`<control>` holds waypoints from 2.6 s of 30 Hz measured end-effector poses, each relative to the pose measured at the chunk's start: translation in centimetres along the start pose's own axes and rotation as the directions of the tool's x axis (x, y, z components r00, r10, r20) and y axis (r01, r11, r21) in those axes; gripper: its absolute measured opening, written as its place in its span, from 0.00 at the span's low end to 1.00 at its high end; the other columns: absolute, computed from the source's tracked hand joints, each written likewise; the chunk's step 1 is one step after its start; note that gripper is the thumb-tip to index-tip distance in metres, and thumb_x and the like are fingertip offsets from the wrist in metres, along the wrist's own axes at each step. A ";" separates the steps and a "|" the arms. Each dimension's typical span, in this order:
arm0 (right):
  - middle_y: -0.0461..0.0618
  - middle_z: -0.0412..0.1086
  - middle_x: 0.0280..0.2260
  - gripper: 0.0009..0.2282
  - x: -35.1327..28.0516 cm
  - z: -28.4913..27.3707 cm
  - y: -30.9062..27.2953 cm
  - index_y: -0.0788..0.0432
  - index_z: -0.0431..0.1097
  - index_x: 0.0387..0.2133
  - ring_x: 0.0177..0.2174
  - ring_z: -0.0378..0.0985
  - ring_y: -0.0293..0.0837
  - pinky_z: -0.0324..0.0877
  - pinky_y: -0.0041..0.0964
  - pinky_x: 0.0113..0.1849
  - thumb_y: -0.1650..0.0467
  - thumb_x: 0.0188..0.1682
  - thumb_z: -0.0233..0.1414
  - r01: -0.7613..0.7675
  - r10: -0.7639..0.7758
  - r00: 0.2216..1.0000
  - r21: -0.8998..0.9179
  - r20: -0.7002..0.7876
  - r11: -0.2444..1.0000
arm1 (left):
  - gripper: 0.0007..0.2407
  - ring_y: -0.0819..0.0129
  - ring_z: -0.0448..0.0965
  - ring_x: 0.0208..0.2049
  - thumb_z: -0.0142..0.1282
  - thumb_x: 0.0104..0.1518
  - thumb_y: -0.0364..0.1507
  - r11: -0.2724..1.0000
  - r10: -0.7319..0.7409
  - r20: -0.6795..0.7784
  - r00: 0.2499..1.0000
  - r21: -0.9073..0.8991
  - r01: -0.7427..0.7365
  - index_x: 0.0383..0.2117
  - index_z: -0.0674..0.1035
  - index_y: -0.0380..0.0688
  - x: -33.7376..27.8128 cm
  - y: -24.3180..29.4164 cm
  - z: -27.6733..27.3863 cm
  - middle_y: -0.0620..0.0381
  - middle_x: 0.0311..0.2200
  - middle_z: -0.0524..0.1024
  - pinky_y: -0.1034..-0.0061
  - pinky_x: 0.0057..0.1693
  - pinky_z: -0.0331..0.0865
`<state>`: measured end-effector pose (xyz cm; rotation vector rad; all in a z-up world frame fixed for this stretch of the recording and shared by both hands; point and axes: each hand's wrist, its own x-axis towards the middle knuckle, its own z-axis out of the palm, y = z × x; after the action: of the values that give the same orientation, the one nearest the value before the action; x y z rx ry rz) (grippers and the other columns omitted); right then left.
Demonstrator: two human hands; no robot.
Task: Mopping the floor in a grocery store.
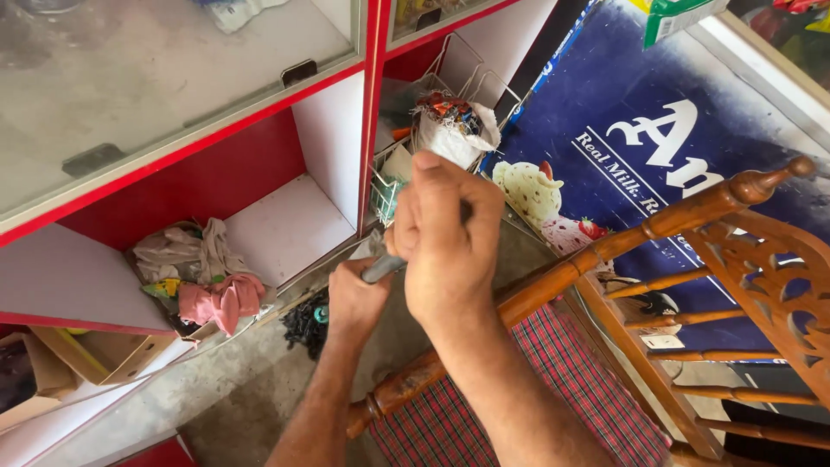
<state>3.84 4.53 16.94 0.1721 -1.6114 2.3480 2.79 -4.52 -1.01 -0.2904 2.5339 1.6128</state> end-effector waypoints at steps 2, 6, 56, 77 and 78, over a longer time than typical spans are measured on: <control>0.38 0.52 0.14 0.18 -0.7 1.0 -1.2 0.56 0.56 0.18 0.15 0.52 0.31 0.51 0.33 0.19 0.66 0.60 0.45 -0.006 0.009 1.000 -0.111 0.026 0.994 | 0.16 0.58 0.82 0.24 0.64 0.48 0.38 0.993 -0.012 -0.048 0.999 -0.117 0.006 0.30 0.87 0.34 -0.2 -0.2 0.8 0.42 0.22 0.82 0.64 0.39 0.75; 0.40 0.57 0.16 0.18 -0.4 1.2 -2.9 0.59 0.61 0.19 0.18 0.62 0.33 0.59 0.37 0.20 0.66 0.61 0.44 0.088 -0.027 0.990 -0.444 0.142 0.892 | 0.13 0.68 0.77 0.26 0.60 0.55 0.36 0.870 -0.032 -0.365 0.931 -0.468 -0.153 0.31 0.83 0.35 -2.1 8.1 2.7 0.53 0.24 0.79 0.71 0.39 0.72; 0.40 0.47 0.12 0.18 0.3 -9.3 -4.2 0.53 0.50 0.14 0.12 0.46 0.35 0.50 0.38 0.17 0.68 0.56 0.43 -0.080 0.066 0.985 -0.082 -0.157 0.993 | 0.11 0.55 0.84 0.25 0.56 0.52 0.36 0.997 -0.025 0.185 0.982 0.072 0.011 0.27 0.86 0.41 -2.0 1.4 8.1 0.42 0.20 0.81 0.62 0.39 0.76; 0.40 0.59 0.16 0.11 -4.0 -4.0 -6.8 0.60 0.69 0.25 0.17 0.60 0.32 0.60 0.36 0.21 0.67 0.55 0.46 0.005 0.022 0.997 -0.338 0.076 0.941 | 0.21 0.56 0.82 0.48 0.60 0.52 0.41 0.996 0.078 0.273 0.959 -0.062 -0.063 0.42 0.81 0.32 -4.4 2.3 6.2 0.38 0.41 0.82 0.63 0.52 0.74; 0.39 0.55 0.15 0.13 -3.8 -3.7 -6.6 0.59 0.66 0.22 0.16 0.55 0.32 0.57 0.37 0.20 0.68 0.56 0.46 -0.019 0.030 0.997 -0.155 0.073 0.988 | 0.22 0.54 0.83 0.49 0.60 0.52 0.41 0.998 0.067 0.313 0.947 -0.028 -0.062 0.43 0.82 0.31 -5.8 3.5 4.3 0.37 0.42 0.82 0.62 0.53 0.74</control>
<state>9.65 9.58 20.54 0.2109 -1.8323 2.2473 7.64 1.40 1.42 0.0473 2.3096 1.5607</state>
